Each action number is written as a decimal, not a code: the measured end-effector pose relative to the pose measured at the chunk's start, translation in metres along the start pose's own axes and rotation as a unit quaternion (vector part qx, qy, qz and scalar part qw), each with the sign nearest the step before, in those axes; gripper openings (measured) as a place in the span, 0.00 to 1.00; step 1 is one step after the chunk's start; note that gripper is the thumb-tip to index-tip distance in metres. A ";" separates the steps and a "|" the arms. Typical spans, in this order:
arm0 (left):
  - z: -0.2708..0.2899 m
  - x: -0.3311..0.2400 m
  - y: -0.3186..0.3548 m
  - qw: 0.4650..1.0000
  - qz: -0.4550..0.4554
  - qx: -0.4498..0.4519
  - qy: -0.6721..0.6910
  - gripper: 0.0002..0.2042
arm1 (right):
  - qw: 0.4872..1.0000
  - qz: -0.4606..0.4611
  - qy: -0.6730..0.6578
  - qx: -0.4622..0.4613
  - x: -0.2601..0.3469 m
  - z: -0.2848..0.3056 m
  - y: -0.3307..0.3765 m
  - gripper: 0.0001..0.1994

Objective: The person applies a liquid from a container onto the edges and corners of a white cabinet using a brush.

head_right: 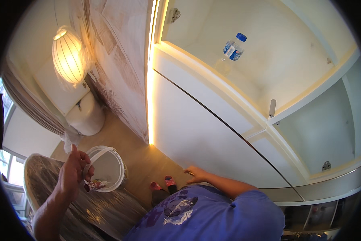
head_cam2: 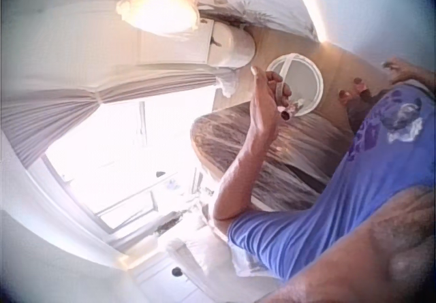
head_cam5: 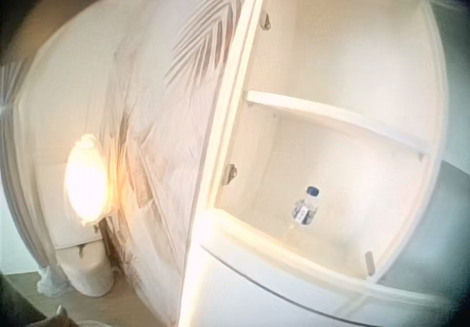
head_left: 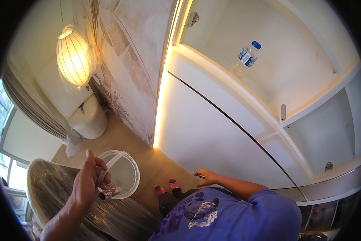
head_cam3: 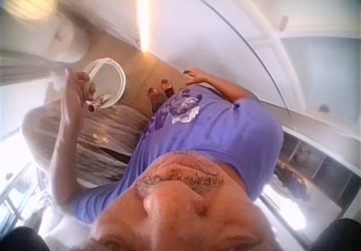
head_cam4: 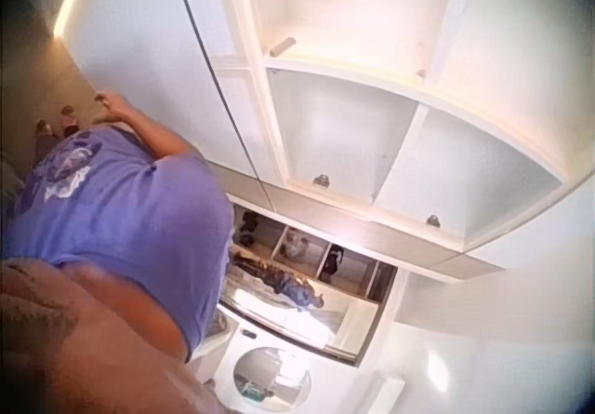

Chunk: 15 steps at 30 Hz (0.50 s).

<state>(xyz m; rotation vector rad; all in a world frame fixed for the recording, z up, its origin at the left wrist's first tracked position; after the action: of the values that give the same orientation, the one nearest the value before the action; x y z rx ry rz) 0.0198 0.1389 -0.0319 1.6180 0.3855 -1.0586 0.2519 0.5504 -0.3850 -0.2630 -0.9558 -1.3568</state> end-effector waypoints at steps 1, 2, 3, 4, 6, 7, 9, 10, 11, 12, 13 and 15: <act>0.001 0.002 0.000 1.000 0.000 -0.005 0.000 0.30 | 0.995 -0.038 0.075 0.055 -0.036 -0.024 0.013 0.35; 0.002 0.005 -0.004 1.000 -0.001 -0.002 0.004 0.30 | 0.991 -0.105 -0.010 0.083 -0.081 -0.046 0.032 0.35; 0.004 0.004 -0.002 1.000 -0.003 -0.004 0.008 0.31 | 0.975 -0.165 -0.094 0.113 -0.115 -0.063 0.049 0.34; 0.007 0.003 0.002 1.000 0.010 -0.002 0.014 0.30 | 0.956 -0.235 -0.150 0.089 -0.134 -0.066 0.072 0.32; 0.005 0.002 0.004 1.000 0.006 -0.011 0.004 0.30 | 0.927 -0.322 -0.184 0.056 -0.141 -0.068 0.090 0.30; 0.003 0.000 0.004 1.000 0.005 -0.014 -0.001 0.30 | 0.925 -0.343 -0.156 0.049 -0.137 -0.059 0.095 0.28; -0.006 -0.005 0.003 1.000 0.002 -0.006 -0.004 0.30 | 0.937 -0.345 -0.051 0.021 -0.123 -0.036 0.110 0.28; -0.010 -0.006 0.002 1.000 0.003 -0.001 -0.002 0.30 | 0.947 -0.320 0.028 0.004 -0.111 -0.022 0.111 0.29; -0.012 -0.007 0.001 1.000 -0.002 0.003 0.002 0.30 | 0.951 -0.287 0.111 -0.010 -0.095 -0.003 0.103 0.29; -0.009 -0.006 0.002 1.000 -0.005 -0.002 0.011 0.30 | 0.974 -0.214 0.062 -0.047 -0.061 0.020 0.080 0.27; -0.005 -0.003 0.003 1.000 -0.004 -0.006 0.021 0.30 | 0.987 -0.141 0.010 -0.081 -0.013 0.043 0.056 0.24; 0.003 0.008 -0.003 1.000 0.007 -0.011 0.022 0.30 | 0.988 -0.052 -0.038 -0.143 0.099 0.095 0.008 0.20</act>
<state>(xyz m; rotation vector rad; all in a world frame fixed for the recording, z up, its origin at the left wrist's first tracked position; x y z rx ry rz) 0.0209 0.1346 -0.0402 1.6236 0.4132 -1.0062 0.2106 0.5461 -0.2542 -0.4906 -0.8442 -1.5904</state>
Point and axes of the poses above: each hand's wrist, its own y-axis away from the middle knuckle, its own z-axis out of the back of the hand, x = y × z, the point moved 7 cm from there along -y, towards the middle knuckle, and after that the axes turned 3 degrees about z, right-handed, at the moved point
